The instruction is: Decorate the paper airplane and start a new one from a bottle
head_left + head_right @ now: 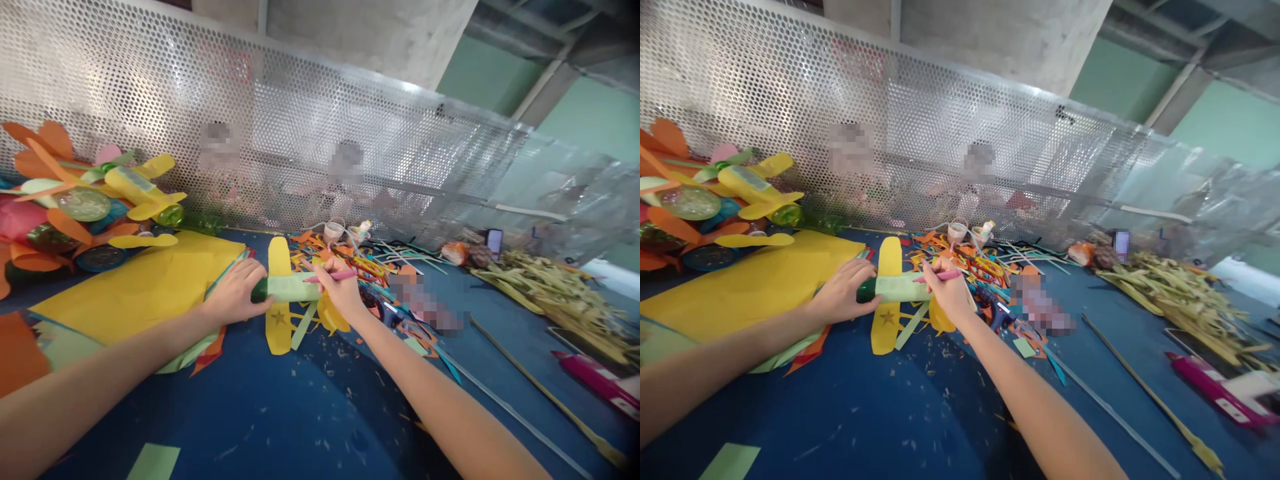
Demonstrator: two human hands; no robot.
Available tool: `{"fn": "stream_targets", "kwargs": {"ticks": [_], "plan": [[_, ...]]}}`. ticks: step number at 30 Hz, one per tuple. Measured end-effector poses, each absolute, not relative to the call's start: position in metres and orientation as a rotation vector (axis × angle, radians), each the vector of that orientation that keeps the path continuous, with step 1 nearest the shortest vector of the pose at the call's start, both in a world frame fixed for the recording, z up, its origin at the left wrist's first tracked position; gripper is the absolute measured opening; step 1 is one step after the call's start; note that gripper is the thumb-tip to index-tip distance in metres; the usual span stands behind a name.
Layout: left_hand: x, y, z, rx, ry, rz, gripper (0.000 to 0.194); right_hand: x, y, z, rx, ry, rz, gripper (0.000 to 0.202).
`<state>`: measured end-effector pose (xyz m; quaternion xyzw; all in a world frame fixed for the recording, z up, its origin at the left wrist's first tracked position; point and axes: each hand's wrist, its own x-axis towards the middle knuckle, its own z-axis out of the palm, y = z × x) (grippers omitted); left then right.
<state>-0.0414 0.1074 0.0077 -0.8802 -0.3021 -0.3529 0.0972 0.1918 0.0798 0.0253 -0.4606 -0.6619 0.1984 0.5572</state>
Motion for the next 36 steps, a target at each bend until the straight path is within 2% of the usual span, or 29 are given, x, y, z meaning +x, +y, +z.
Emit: {"fn": "stream_targets", "kwargs": {"ticks": [36], "plan": [[-0.0407,0.1072,0.0081,-2.620,-0.902,-1.040,0.021,0.1931,0.0795,0.0284,-1.101,-1.678,0.471,0.031]]}}
